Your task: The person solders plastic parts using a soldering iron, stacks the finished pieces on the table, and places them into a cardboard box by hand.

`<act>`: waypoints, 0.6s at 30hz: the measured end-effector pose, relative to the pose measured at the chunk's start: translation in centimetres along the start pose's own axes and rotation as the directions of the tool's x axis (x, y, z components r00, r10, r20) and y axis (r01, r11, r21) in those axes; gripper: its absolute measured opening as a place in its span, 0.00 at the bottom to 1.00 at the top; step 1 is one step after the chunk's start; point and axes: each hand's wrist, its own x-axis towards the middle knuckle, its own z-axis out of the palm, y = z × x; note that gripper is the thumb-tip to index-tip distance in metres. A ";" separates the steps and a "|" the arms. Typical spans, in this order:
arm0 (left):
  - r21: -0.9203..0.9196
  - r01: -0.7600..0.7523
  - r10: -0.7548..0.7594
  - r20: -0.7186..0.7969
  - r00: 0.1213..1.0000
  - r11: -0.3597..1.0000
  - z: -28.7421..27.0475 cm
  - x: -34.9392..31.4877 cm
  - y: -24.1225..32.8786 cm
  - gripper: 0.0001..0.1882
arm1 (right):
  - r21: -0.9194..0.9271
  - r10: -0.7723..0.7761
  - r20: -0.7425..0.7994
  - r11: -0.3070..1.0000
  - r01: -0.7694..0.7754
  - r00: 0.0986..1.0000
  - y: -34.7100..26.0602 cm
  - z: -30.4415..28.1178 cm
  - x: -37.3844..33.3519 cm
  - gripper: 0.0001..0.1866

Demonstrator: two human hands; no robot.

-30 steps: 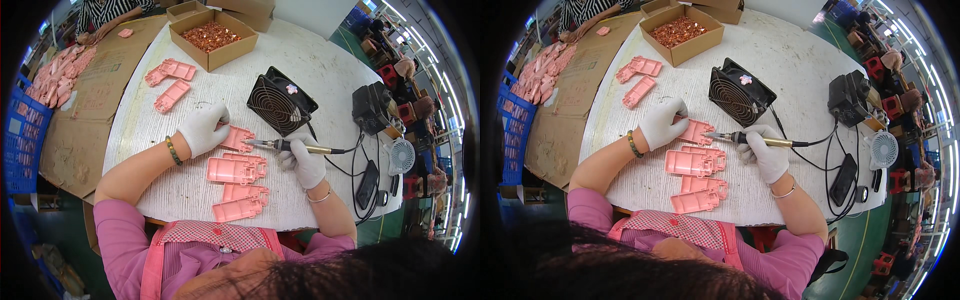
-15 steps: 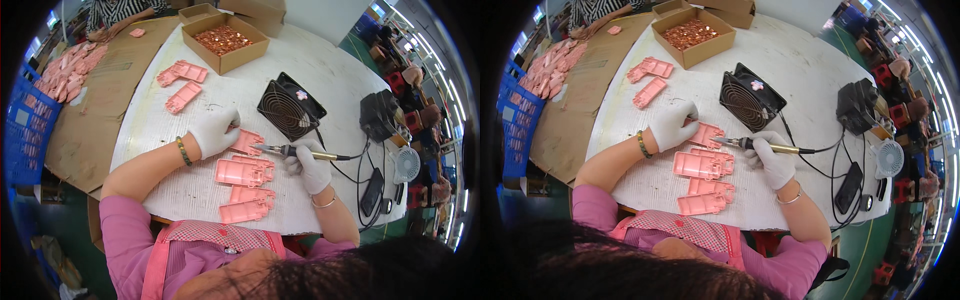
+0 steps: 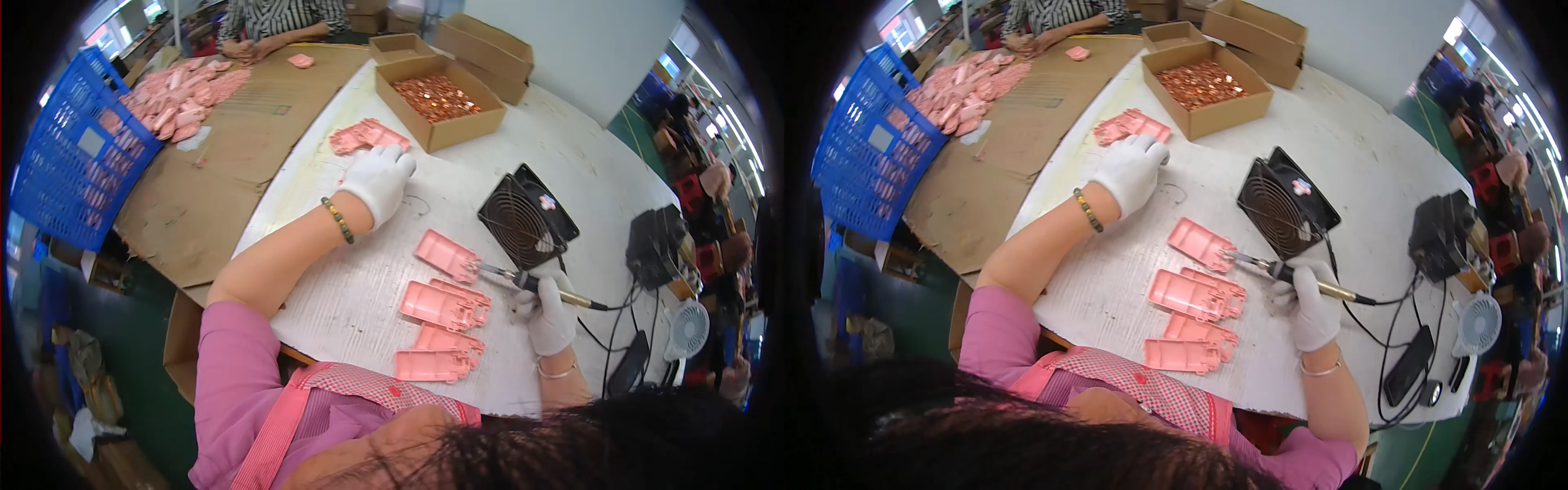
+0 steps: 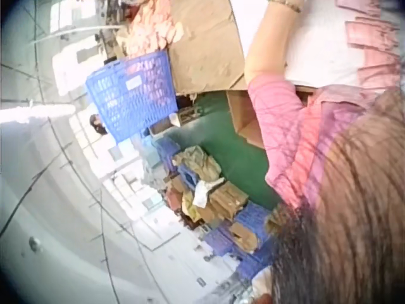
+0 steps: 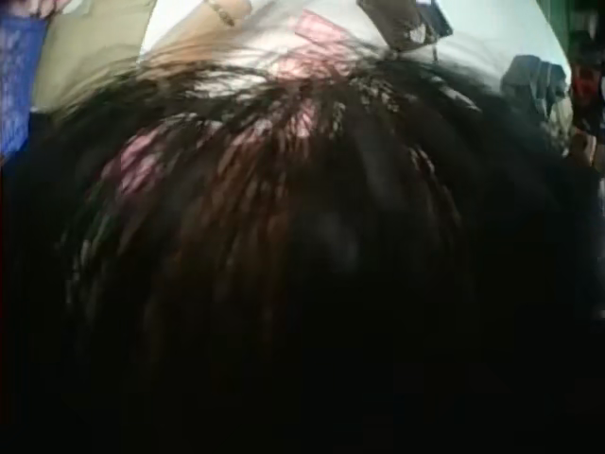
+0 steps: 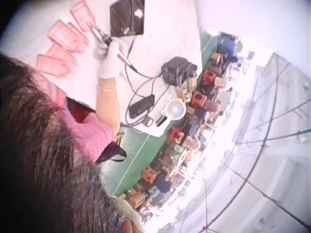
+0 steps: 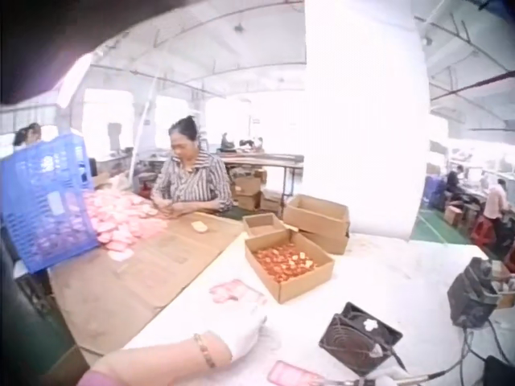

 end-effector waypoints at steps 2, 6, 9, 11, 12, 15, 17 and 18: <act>0.059 0.085 -0.088 0.043 0.995 0.995 -0.2 0.4 -0.8 0.06 | 0.014 0.013 -0.007 1.000 -0.013 1.000 -0.1 -0.3 -0.1 0.08; 0.017 0.266 -0.263 0.227 0.938 0.964 0.6 0.4 -2.8 0.10 | -0.018 0.029 -0.015 0.999 -0.030 0.999 -0.2 0.0 -0.1 0.07; -0.094 0.307 -0.270 0.282 0.921 0.947 0.4 0.9 -2.7 0.10 | -0.016 0.025 -0.019 1.000 -0.025 1.000 -0.3 0.0 0.0 0.07; -0.114 0.321 -0.272 0.319 0.908 0.940 -0.3 1.1 -2.4 0.10 | -0.023 0.018 -0.006 1.000 -0.018 1.000 -0.3 0.1 0.2 0.08; -0.149 0.342 -0.280 0.326 0.903 0.928 -0.7 1.0 -2.2 0.11 | -0.029 0.014 0.007 0.999 -0.013 1.000 -0.3 0.2 0.3 0.08; -0.219 0.439 -0.339 0.378 0.861 0.871 -1.8 0.8 -1.9 0.14 | -0.017 0.005 0.001 1.000 -0.005 1.000 -0.1 1.0 0.5 0.09; -0.381 0.390 -0.266 0.339 0.902 0.838 -2.6 0.8 -1.2 0.20 | 0.097 0.046 -0.013 0.994 -0.044 0.999 0.5 0.6 0.5 0.10; -0.407 0.363 -0.236 0.328 0.915 0.839 -3.2 0.8 -0.7 0.22 | 0.150 0.070 -0.012 0.986 -0.068 0.997 0.5 0.6 0.4 0.10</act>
